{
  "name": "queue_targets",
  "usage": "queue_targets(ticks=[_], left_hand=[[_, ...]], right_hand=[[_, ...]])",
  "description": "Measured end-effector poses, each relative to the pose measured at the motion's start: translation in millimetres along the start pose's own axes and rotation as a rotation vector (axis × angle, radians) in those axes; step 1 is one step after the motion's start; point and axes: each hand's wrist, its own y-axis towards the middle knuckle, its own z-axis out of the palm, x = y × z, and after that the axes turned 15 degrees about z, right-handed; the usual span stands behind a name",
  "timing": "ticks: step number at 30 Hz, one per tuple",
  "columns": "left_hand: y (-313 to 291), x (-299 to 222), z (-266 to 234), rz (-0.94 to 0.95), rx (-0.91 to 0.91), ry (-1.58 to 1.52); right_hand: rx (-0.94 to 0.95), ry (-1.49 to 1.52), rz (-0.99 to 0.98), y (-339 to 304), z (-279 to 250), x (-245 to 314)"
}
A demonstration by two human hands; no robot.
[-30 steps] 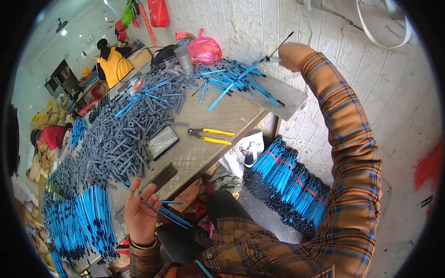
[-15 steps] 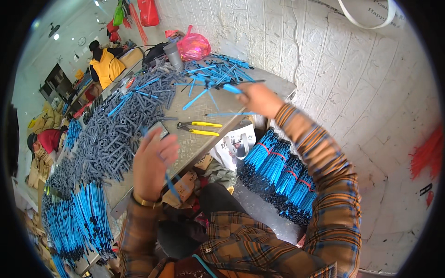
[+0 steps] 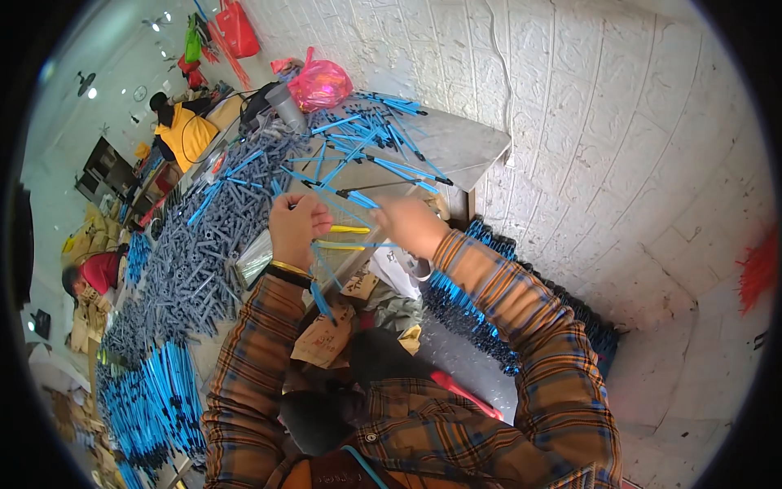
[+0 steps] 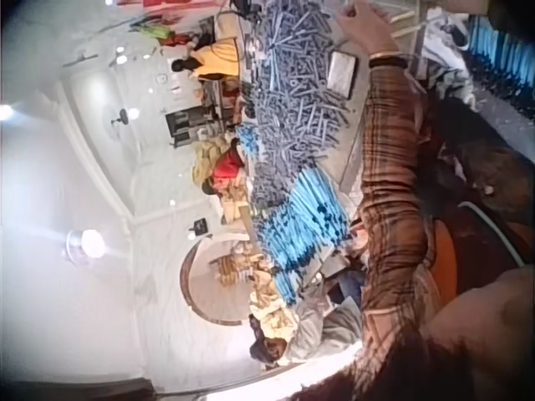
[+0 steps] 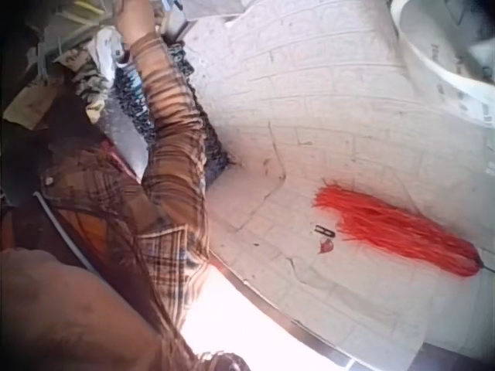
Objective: The person bundles blue plastic strips and secures them with metal clips using pliers.
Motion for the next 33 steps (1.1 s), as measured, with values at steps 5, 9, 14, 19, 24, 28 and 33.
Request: queue_targets(ticks=[5, 9, 14, 19, 24, 28, 33], left_hand=[[3.1, -5.1, 7.3, 0.044, -0.213, -0.128], [12.5, -1.3, -2.6, 0.113, -0.342, -0.155], [23.5, 0.4, -16.9, 0.125, -0.474, -0.261], [34.7, 8.0, -40.8, 0.084, -0.545, -0.349], [40.8, 26.8, -54.9, 0.094, -0.610, -0.444], [39.2, 36.7, -52.0, -0.011, -0.407, -0.411], [25.8, 25.1, -43.5, -0.019, -0.306, -0.281]], right_hand=[[0.496, 0.775, 0.708, 17.9, 9.9, -21.7], [0.432, 0.989, 0.850, 28.0, 19.0, -42.3], [0.401, 0.891, 0.731, 45.2, 24.8, -90.3], [0.365, 0.788, 0.774, 89.6, 12.2, -102.1], [0.235, 0.923, 0.790, 108.9, 2.1, -96.0], [0.384, 1.003, 0.692, 96.6, -10.2, -51.2], [0.581, 1.049, 0.608, 70.6, -15.0, -16.3]])
